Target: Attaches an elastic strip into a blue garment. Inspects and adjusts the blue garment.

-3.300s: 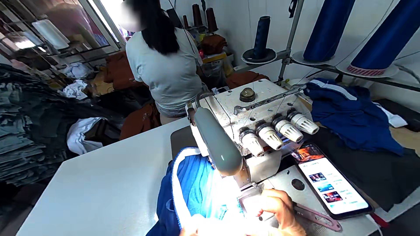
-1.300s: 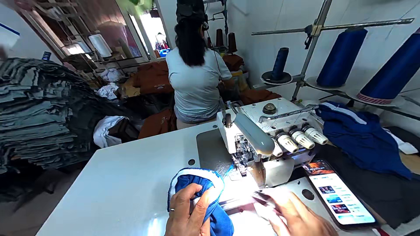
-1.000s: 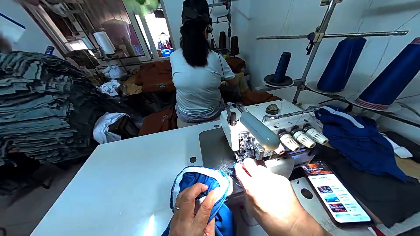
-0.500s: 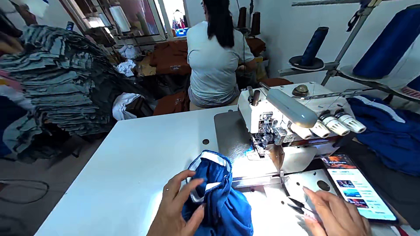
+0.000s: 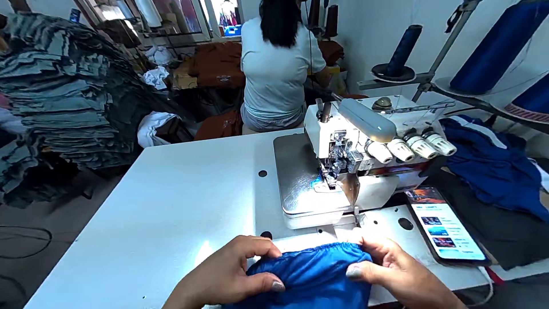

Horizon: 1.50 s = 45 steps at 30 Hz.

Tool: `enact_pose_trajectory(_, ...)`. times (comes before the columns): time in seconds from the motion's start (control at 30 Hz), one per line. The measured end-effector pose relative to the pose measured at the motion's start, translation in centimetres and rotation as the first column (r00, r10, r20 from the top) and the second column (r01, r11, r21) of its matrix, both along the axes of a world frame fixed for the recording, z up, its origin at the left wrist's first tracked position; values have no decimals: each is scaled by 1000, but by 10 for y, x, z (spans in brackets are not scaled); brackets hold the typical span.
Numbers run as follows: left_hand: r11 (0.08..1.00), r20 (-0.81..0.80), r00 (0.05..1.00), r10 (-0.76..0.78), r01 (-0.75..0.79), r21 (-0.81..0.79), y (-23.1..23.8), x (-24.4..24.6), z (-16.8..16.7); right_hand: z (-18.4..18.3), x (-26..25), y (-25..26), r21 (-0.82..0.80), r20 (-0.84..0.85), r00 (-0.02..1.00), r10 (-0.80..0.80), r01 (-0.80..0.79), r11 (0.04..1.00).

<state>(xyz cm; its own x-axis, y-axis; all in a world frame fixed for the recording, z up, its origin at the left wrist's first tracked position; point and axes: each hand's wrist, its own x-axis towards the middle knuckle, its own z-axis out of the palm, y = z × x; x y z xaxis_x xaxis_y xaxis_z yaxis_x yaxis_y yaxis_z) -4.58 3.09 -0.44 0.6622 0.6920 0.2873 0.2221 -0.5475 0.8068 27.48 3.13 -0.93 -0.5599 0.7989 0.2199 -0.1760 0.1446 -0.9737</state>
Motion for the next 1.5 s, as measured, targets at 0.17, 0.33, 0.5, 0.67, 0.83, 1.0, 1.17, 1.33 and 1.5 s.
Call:
enact_pose_trajectory(0.17,985,111,983,143,-131,-113,1,17,-20,-21,15,-13,-178,-54,989,-137,125,976)
enact_pose_trajectory(0.33,970,127,962,241,-241,-11,5,18,-14,-21,23,-15,-194,-83,994,-72,55,979)
enact_pose_trajectory(0.5,968,135,959,250,-251,-11,5,16,1,-24,20,-10,-159,-14,991,-130,126,979)
enact_pose_trajectory(0.67,958,98,957,274,-261,-121,2,19,-1,-27,18,-15,-268,-14,974,-228,216,939)
enact_pose_trajectory(0.83,922,109,947,303,-263,-285,1,3,15,-28,33,-19,-304,-53,932,-359,328,895)
enact_pose_trajectory(1.0,891,182,932,314,-224,-395,-1,12,16,-40,36,-20,-326,18,901,-434,415,849)
enact_pose_trajectory(1.17,939,174,958,229,-170,-299,-1,28,17,-32,37,-18,-201,147,931,-334,359,911)
enact_pose_trajectory(1.33,982,193,974,118,-85,-169,-3,44,18,-20,19,-20,425,348,866,-359,196,884)
enact_pose_trajectory(1.5,965,176,962,210,-175,-194,-8,50,32,-22,-4,-24,316,232,957,-173,94,944)
